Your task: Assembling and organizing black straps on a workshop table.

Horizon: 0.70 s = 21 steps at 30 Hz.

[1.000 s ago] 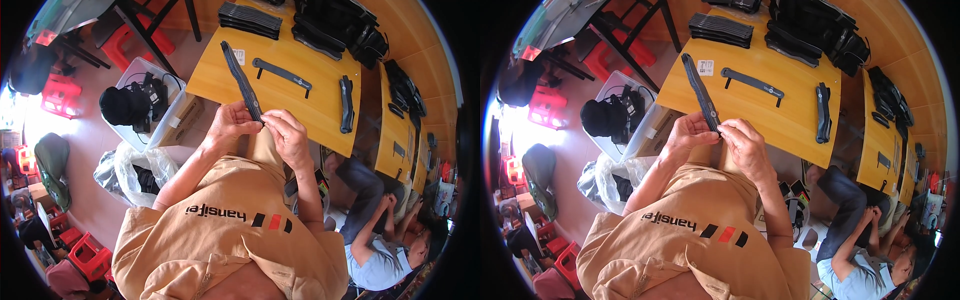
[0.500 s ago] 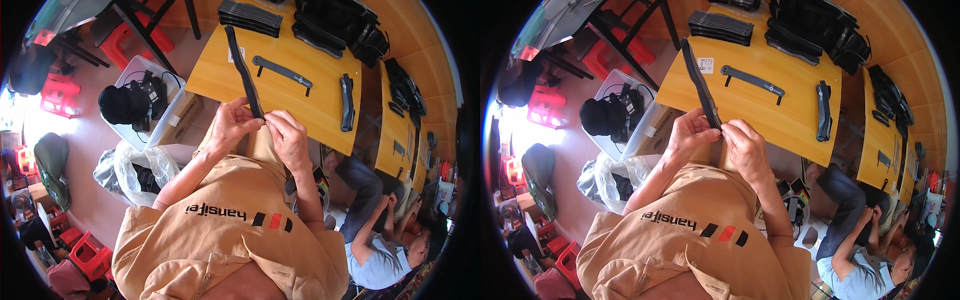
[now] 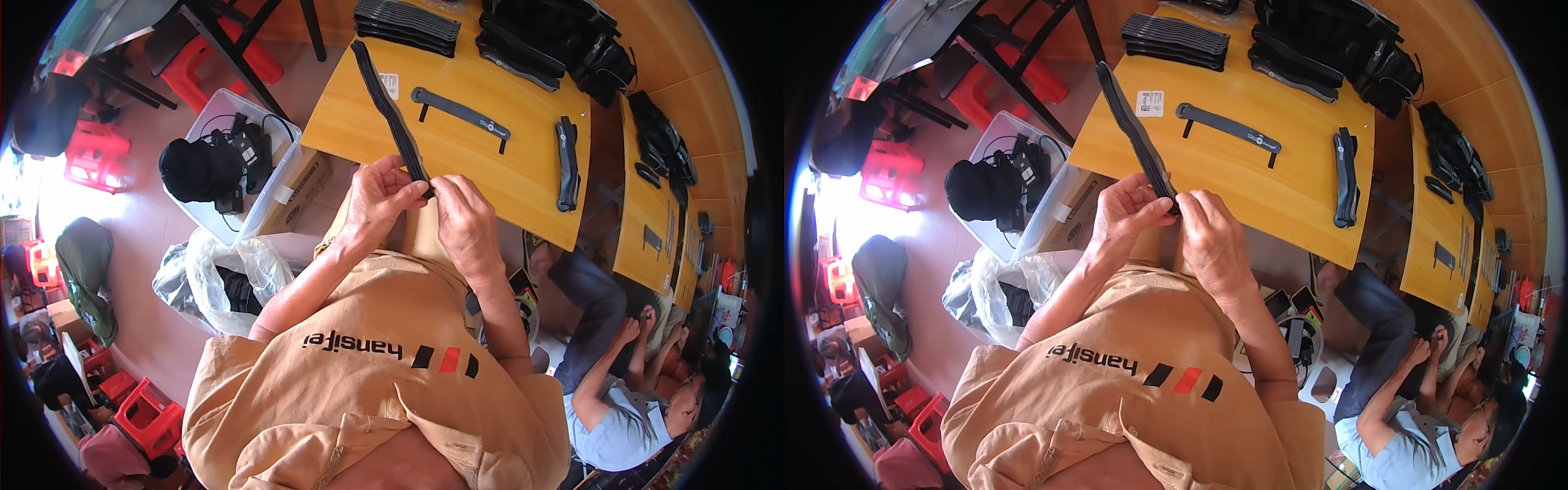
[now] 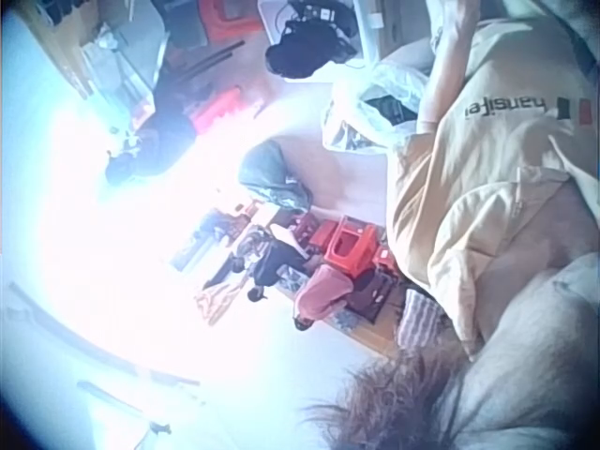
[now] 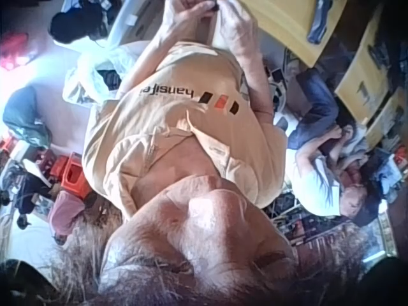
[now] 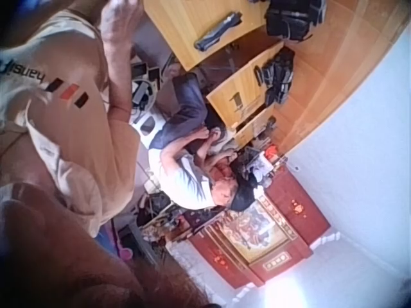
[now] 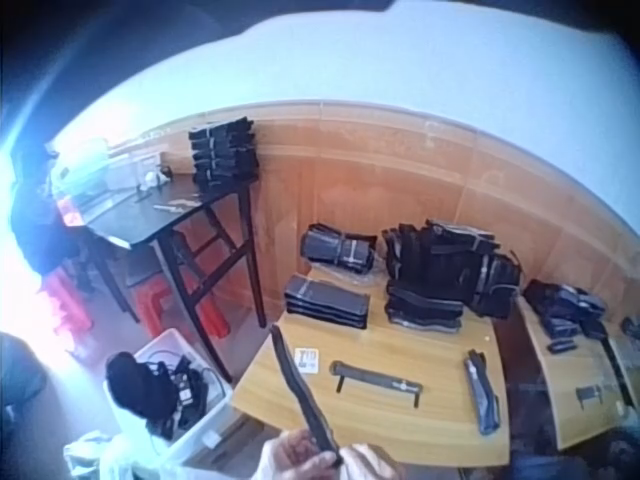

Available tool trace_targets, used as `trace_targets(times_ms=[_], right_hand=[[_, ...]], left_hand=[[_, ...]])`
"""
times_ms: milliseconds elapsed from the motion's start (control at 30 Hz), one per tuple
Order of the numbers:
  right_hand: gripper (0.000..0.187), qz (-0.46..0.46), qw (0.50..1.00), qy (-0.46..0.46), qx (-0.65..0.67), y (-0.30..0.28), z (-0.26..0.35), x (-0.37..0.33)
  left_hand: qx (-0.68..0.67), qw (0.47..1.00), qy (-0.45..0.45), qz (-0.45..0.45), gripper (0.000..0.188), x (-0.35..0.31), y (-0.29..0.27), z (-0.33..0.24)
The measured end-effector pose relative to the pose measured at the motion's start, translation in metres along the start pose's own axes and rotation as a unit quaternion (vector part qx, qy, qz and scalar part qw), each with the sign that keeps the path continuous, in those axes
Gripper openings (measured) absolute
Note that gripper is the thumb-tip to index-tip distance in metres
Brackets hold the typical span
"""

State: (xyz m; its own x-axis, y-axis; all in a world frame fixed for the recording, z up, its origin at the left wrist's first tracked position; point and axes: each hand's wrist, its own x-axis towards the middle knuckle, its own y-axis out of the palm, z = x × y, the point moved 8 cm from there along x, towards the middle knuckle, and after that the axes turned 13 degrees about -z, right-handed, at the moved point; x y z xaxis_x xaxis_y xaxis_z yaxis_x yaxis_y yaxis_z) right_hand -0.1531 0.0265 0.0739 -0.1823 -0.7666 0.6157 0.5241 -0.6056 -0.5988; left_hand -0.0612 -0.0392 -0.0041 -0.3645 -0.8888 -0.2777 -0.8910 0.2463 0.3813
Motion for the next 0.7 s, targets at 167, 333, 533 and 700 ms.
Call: trace_targets(times_ms=[167,333,533,700], right_hand=[[0.029,0.025,0.999,-0.020,-0.033,0.011,0.001,-0.005],[0.028,0.017,0.998,-0.027,-0.048,0.016,0.002,-0.007],[0.022,0.018,0.999,0.020,-0.029,0.025,-0.006,-0.008],[0.024,0.025,0.999,0.042,-0.013,0.029,-0.012,-0.006]], left_hand=[[0.022,0.999,0.015,-0.019,0.034,0.002,-0.002,0.000],[0.011,1.000,0.005,-0.016,0.033,0.005,-0.006,0.004],[0.007,0.999,-0.003,-0.037,0.030,0.007,-0.005,0.007],[0.023,0.999,0.032,-0.030,0.032,0.009,-0.005,0.005]])
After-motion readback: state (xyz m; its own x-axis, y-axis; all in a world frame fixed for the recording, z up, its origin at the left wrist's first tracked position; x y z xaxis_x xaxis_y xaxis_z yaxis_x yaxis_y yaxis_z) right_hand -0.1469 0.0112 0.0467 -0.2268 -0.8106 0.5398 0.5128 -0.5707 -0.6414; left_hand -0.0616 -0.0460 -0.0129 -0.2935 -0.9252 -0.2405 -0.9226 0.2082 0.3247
